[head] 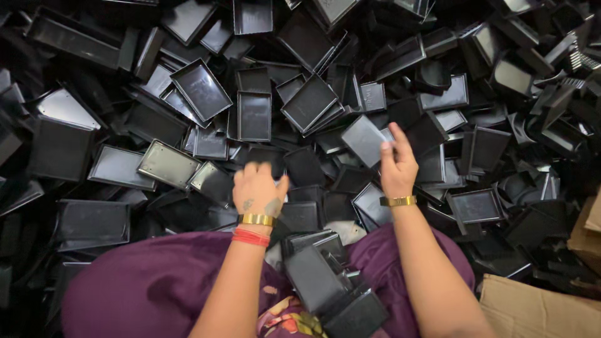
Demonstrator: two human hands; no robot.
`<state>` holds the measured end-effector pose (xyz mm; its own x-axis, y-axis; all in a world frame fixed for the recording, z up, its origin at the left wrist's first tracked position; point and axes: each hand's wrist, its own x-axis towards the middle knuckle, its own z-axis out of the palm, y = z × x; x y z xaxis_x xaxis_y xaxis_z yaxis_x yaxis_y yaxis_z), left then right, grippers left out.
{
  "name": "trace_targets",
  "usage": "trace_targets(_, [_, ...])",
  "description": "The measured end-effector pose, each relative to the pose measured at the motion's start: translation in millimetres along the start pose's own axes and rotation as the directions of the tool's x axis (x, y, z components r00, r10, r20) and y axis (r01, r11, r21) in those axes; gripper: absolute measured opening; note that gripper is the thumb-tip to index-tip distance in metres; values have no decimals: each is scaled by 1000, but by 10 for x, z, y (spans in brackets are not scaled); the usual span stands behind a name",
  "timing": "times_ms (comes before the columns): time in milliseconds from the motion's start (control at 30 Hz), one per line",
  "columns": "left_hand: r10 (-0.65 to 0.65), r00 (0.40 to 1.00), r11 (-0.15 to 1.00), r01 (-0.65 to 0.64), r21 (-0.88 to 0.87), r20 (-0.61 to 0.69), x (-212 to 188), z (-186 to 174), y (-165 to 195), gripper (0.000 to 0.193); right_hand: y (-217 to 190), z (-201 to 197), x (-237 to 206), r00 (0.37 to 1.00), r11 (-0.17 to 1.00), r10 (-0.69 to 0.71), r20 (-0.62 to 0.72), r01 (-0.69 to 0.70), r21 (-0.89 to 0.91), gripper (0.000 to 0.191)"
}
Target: The person sits on the floor surrounded by a large pile of black plastic components. They repeatedly pick up individual parts, inspect them, and place them into a cardboard box to the right.
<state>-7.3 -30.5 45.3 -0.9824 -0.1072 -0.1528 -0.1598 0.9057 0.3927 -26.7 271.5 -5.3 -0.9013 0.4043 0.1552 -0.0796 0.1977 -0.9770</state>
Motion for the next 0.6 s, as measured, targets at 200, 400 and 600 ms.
trace_targets(200, [595,710,785,-613,85,-376,38,447,116,72,-157,176,-45,821,387,-425,381,545,-744,87])
trace_targets(400, [519,807,851,-517,89,-280,24,645,82,48,-218,259,-75,908,452,-326,263,394,-800,60])
trace_targets(600, [373,831,922,-383,61,-414,52,352,20,40,-340,222,-327,969,856,-229,88,244,-457,62])
